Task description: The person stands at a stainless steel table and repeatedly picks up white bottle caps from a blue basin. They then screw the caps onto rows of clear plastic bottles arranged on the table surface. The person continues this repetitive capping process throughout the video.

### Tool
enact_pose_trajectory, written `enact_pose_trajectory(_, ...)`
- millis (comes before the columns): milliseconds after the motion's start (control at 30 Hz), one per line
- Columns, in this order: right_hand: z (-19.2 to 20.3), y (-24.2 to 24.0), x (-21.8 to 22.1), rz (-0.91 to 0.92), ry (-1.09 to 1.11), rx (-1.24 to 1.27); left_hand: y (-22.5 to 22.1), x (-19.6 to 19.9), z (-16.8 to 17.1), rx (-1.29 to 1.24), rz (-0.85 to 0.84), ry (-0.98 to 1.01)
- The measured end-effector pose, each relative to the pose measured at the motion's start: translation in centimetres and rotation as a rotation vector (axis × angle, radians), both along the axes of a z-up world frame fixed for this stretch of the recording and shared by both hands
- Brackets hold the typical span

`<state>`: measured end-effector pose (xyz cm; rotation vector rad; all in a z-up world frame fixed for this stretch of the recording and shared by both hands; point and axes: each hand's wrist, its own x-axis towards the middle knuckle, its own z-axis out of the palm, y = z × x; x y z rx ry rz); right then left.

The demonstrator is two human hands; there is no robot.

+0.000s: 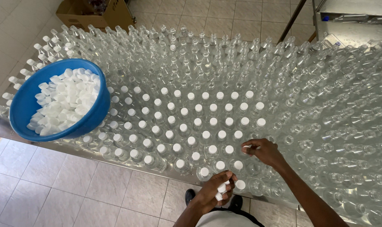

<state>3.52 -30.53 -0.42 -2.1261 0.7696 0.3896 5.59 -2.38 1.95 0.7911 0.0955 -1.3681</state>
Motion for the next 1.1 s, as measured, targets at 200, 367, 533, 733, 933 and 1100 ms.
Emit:
enact_pose_trajectory(200, 0.8, 0.5, 0.1, -0.008, -0.008, 0.005, 0.1, 0.0, 0.5, -0.05, 0.022, 0.004)
enact_pose_trajectory(367, -1.3, 1.0, -1.8, 0.04, -0.131, -0.167, 0.2, 0.4, 1.9, -0.085, 0.015, 0.0)
enact_pose_trajectory(533, 0.9, 3.9, -5.1, 0.159, -0.448, -0.497, -0.1, -0.3, 0.8, -0.168, 0.015, 0.009)
enact_pose_trajectory(733, 6.2, 7.5, -7.6, 0.204, -0.286, 0.267, -0.8, -1.5, 1.6, -0.15, -0.146, -0.146)
enact_pose_trajectory(933, 6.1, 6.2, -7.3, 0.274, -0.386, 0.366, -1.4, -2.3, 2.4, -0.063, -0.08, -0.147)
enact_pose_trajectory(1100, 3.3, -0.6, -3.5, 0.124, -0.372, -0.281, -1.4, -2.2, 1.2, -0.01, 0.165, -0.056)
